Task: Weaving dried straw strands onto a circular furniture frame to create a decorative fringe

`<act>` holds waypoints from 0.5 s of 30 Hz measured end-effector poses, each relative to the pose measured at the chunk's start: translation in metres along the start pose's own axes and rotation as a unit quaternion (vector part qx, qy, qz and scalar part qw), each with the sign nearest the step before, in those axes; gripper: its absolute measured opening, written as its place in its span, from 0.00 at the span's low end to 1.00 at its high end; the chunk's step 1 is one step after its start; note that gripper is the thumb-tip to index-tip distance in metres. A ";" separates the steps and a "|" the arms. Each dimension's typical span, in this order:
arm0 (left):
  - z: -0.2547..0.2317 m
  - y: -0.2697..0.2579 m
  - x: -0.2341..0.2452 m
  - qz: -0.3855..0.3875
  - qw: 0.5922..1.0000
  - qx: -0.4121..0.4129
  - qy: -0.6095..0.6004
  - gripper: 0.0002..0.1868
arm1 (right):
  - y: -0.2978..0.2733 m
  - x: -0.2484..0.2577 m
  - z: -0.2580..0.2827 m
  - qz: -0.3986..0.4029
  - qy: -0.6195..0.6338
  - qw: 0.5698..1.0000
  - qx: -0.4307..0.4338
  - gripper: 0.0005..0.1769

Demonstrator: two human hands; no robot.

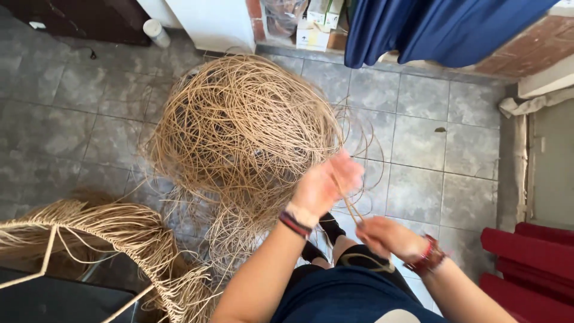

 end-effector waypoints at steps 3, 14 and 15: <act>-0.032 -0.008 -0.043 -0.021 0.993 -0.086 -0.080 0.24 | -0.027 0.001 -0.008 0.127 0.152 0.980 -0.009 0.21; 0.094 -0.051 0.052 0.046 0.959 -0.068 0.271 0.14 | 0.144 0.038 0.046 0.003 0.434 0.897 0.090 0.19; 0.066 -0.048 0.030 0.047 0.958 -0.068 0.274 0.14 | 0.111 0.030 0.077 0.004 0.435 0.896 0.093 0.19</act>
Point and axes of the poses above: each hand's wrist, its own y-axis towards the middle knuckle, its own x-axis out of the back of the hand, z = x × y, the point moved 4 cm from there along y, towards the middle knuckle
